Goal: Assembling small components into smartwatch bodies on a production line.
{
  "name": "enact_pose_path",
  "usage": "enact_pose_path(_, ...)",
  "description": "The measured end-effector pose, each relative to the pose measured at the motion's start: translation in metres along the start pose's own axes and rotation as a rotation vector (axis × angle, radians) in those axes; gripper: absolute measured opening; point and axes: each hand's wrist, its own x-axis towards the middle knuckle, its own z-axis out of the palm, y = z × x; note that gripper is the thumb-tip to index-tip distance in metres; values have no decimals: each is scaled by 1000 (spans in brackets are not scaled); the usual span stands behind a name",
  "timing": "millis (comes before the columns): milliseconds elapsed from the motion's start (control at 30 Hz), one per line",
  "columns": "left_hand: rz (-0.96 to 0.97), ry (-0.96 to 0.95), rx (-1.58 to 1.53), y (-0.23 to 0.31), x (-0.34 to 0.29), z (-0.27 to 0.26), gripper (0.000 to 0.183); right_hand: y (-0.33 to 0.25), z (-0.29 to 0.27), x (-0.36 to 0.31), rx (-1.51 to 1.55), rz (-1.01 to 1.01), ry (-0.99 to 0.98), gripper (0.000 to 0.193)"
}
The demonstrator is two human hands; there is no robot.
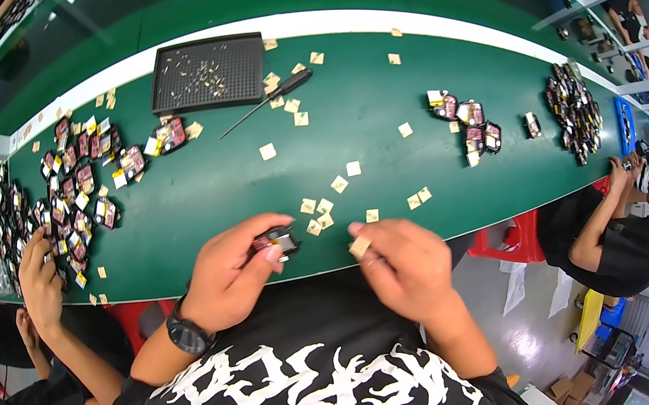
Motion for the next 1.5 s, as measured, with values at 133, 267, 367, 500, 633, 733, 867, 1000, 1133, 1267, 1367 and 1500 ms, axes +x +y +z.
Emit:
enact_pose_path(133,-59,70,25,5,-12,-26,30,21,-36,18,-307,210,94,21)
enact_pose_path(267,-105,329,24,8,-34,-51,31,60,-62,53,-603,80,74,41)
enact_pose_path(367,-40,605,144,10,-50,-75,26,62,-74,83,-567,158,-80,64)
enact_pose_path(500,-83,768,725,19,-65,-120,17,81,-86,97,-561,297,-286,73)
enact_pose_path(633,-74,962,894,9,-84,-149,15,84,-83,108,-588,318,-316,62)
enact_pose_path(733,-71,1043,1042,-5,-92,-175,15,81,-74,105,-556,169,-233,58)
enact_pose_path(867,-101,1107,1111,-17,-92,-192,20,55,-54,88,-251,240,-116,55)
enact_pose_path(1000,33,1076,1173,7,-56,-159,40,16,-25,60,377,633,-20,52)
enact_pose_path(1133,85,476,482,28,-26,-60,66,-28,28,64,986,718,-24,46)
enact_pose_path(1267,-62,153,-275,6,-4,-6,50,-39,49,63,916,773,-185,31)
enact_pose_path(1367,-237,98,-523,-4,4,-8,38,-40,39,54,814,848,-165,28)
enact_pose_path(1500,-260,97,-596,-11,5,-12,34,-32,33,37,619,696,-113,24)
